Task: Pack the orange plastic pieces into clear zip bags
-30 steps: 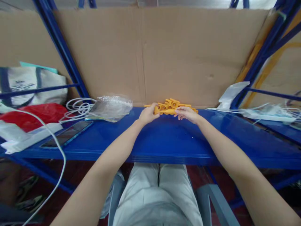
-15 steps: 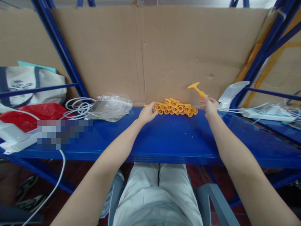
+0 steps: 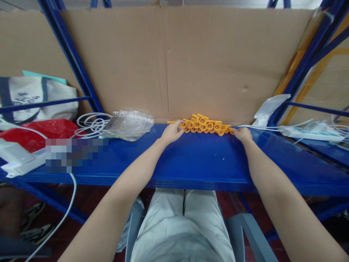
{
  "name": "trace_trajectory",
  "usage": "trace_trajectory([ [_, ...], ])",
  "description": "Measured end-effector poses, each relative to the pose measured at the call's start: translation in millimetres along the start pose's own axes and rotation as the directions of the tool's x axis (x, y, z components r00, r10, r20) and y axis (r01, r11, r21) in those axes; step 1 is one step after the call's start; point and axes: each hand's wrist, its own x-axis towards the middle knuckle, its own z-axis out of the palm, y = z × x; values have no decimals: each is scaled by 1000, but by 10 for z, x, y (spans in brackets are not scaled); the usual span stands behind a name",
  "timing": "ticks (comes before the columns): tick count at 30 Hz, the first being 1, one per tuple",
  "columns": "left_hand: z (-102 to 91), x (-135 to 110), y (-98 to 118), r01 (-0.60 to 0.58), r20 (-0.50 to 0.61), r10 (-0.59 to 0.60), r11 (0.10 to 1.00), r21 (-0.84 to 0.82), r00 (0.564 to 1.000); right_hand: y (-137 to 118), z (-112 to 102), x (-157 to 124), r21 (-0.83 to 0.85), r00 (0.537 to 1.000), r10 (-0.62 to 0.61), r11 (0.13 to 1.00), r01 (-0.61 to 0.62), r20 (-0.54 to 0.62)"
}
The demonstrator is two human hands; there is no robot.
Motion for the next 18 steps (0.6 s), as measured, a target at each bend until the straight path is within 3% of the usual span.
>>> trace_trajectory([
  [12, -43, -8, 28, 26, 95, -33, 996, 80, 995, -145, -4, -56, -20, 990, -133, 991, 134, 52],
  [15, -102, 23, -29, 114, 61, -123, 985, 131, 991, -152, -8, -60, -27, 990, -135, 990, 136, 31],
  [18, -200, 75, -197, 296, 9, -303, 934, 200, 953, -156, -7, -48, -35, 992, -120, 992, 121, 32],
])
